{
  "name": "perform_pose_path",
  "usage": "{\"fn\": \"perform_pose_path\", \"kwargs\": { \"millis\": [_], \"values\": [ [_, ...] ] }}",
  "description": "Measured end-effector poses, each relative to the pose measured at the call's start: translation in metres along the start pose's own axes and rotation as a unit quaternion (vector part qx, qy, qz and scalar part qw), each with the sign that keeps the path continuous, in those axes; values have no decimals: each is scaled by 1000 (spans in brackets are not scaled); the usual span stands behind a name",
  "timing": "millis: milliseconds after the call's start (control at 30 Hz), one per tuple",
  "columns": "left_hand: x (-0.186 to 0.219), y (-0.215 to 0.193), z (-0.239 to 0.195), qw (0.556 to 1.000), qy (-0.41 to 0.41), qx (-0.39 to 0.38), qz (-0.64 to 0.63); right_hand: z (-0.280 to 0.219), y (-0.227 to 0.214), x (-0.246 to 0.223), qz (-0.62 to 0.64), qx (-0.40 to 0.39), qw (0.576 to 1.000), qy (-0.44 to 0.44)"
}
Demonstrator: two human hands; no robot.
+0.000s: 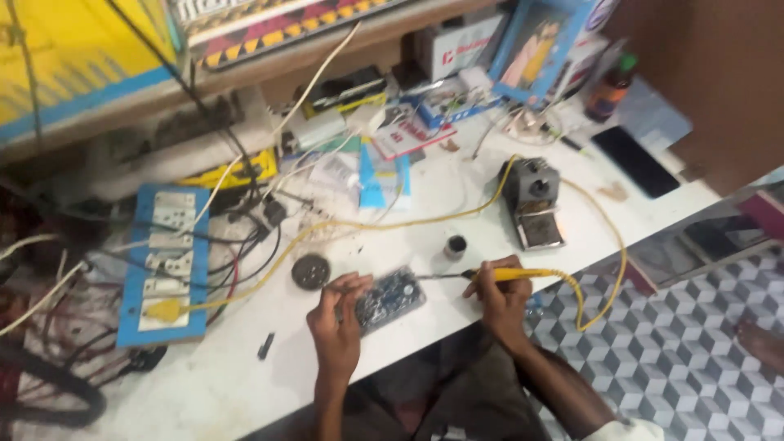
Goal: The person uses a soldering iron to apply solder to a small electronic circuit board. They hold the board with one hand and the soldering iron with the other, working on specific points on the board.
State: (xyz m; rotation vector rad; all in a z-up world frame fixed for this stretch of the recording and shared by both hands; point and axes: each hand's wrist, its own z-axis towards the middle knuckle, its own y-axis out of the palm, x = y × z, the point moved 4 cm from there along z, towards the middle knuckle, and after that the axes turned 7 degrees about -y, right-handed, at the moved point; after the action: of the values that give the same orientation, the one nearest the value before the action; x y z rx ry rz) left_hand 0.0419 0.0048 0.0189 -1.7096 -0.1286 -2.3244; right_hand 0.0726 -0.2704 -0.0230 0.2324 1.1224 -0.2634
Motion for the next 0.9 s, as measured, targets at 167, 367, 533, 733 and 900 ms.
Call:
{"fn": "perform_pose_path", "kwargs": {
  "millis": [167,367,533,733,900],
  "values": [
    [-2,2,-2,998,34,-21,51,1,2,2,5,-9,1000,-13],
    [-6,4,-1,999,-39,7,33,4,-1,0,10,-1,1000,-14],
    [-1,-6,3,998,42,-11,37,1,8,2,34,-21,999,-22],
    [-2,-1,-1,1000,-28,-12,2,-3,-1,1,34,-16,999,-32],
    [-9,0,-2,998,-55,-18,11,-5,0,9,60,-8,997,-44]
  ]
}}
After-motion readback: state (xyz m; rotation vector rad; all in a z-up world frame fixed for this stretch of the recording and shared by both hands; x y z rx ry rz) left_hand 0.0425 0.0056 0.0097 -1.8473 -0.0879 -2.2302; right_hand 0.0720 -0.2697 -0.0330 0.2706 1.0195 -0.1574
